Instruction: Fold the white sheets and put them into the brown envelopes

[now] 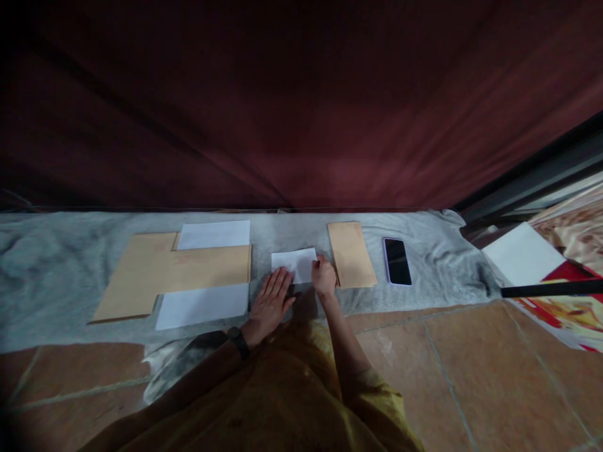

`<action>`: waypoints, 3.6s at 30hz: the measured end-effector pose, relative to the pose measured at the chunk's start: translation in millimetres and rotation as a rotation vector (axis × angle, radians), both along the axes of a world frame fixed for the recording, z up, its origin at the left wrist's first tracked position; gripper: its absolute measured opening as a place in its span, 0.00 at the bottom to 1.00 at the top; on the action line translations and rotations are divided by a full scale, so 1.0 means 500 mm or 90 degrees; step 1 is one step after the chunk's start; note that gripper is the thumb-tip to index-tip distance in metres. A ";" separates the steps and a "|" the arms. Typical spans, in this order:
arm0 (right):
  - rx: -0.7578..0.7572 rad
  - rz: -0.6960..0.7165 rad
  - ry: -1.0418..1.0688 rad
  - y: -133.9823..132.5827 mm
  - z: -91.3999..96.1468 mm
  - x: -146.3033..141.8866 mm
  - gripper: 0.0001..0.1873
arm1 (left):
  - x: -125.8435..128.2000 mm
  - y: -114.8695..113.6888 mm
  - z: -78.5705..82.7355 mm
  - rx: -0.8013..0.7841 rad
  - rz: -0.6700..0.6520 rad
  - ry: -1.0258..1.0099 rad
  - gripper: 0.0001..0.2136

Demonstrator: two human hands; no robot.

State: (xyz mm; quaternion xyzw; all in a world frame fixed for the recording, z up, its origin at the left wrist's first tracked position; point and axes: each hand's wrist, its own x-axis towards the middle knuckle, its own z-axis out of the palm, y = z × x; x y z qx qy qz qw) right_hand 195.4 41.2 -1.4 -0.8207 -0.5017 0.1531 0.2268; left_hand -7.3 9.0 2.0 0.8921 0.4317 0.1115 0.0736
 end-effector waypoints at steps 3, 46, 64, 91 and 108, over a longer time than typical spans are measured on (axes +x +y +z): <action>0.003 0.003 -0.020 -0.001 0.001 -0.003 0.16 | 0.001 -0.006 0.004 -0.013 -0.008 0.009 0.30; 0.075 0.237 -0.193 -0.115 -0.025 -0.046 0.27 | -0.044 -0.042 -0.009 -0.052 -0.025 0.033 0.38; 0.136 0.345 -0.076 0.060 0.008 -0.098 0.22 | -0.048 -0.035 -0.030 0.014 -0.026 0.040 0.37; 0.198 0.334 -0.030 0.030 -0.003 -0.110 0.23 | -0.032 -0.047 0.004 -0.005 0.012 0.093 0.36; 0.102 0.279 -0.187 -0.097 -0.023 -0.055 0.28 | -0.034 -0.058 -0.002 -0.014 0.025 0.078 0.37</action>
